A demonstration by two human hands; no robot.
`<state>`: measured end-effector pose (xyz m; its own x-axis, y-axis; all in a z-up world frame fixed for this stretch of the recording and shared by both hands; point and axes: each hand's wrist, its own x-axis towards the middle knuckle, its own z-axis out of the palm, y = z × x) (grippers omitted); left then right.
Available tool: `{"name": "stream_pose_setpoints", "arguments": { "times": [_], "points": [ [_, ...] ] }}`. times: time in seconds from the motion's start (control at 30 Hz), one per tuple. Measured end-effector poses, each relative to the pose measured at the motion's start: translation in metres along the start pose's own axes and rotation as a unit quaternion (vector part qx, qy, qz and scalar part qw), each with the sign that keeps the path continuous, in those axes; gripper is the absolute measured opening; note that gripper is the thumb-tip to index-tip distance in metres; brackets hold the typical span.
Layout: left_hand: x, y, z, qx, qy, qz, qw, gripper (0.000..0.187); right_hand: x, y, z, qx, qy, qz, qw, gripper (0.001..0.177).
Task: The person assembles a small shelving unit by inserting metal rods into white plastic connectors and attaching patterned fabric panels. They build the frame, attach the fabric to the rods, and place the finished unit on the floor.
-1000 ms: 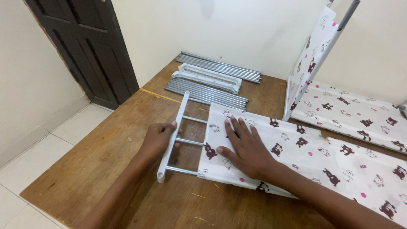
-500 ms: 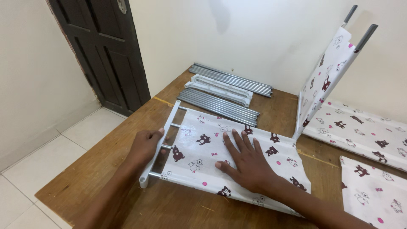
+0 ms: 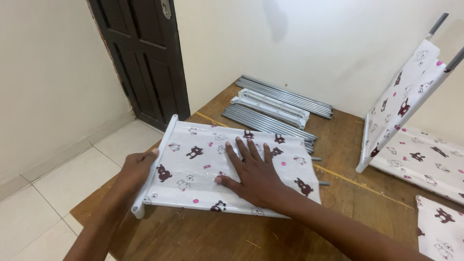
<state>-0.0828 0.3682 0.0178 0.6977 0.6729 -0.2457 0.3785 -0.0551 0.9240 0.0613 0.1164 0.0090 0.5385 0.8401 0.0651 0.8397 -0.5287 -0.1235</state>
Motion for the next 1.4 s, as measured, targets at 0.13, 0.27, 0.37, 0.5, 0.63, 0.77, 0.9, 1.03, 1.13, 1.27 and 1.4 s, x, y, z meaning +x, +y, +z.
{"name": "stream_pose_setpoints", "arguments": {
  "times": [0.13,0.27,0.37,0.5,0.63,0.77,0.9,1.03,1.13,1.27,1.4],
  "points": [
    [0.022,-0.017,-0.008,-0.037,0.019,-0.022,0.999,0.049,0.02,0.002,-0.002,-0.019,-0.032,-0.009,0.999,0.097],
    [0.041,-0.036,-0.007,0.006,0.045,-0.012,0.999,0.052,0.039,0.029,0.002,-0.012,-0.019,-0.017,1.0,0.092],
    [0.048,-0.034,-0.014,0.233,0.061,0.01,0.971,0.045,0.066,0.08,-0.001,0.076,0.099,0.003,0.992,0.07],
    [0.038,-0.012,-0.006,0.441,0.115,0.049,0.889,0.045,0.102,0.168,-0.011,0.07,0.271,0.08,0.957,0.028],
    [0.032,0.031,0.031,0.525,0.184,0.121,0.822,0.04,0.113,0.228,-0.007,0.046,0.236,0.146,0.96,0.029],
    [0.05,0.083,0.096,0.428,0.134,0.229,0.864,0.041,0.112,0.245,0.008,0.016,0.226,0.184,0.956,0.027],
    [0.065,0.109,0.175,0.388,0.046,0.213,0.896,0.041,0.109,0.246,0.014,0.002,0.236,0.188,0.953,0.024],
    [0.073,0.097,0.239,0.341,0.035,0.263,0.902,0.037,0.102,0.249,0.014,0.101,0.314,0.159,0.931,0.023],
    [0.081,0.083,0.275,0.351,0.012,0.272,0.896,0.033,0.074,0.252,0.011,0.256,0.363,0.148,0.884,0.025],
    [0.088,0.077,0.307,0.397,-0.006,0.263,0.879,0.024,0.022,0.249,-0.01,0.59,0.247,0.186,0.745,0.033],
    [0.09,0.07,0.321,0.396,0.045,0.305,0.865,0.015,-0.012,0.241,-0.028,0.697,0.106,0.267,0.657,0.037]
  ]
}}
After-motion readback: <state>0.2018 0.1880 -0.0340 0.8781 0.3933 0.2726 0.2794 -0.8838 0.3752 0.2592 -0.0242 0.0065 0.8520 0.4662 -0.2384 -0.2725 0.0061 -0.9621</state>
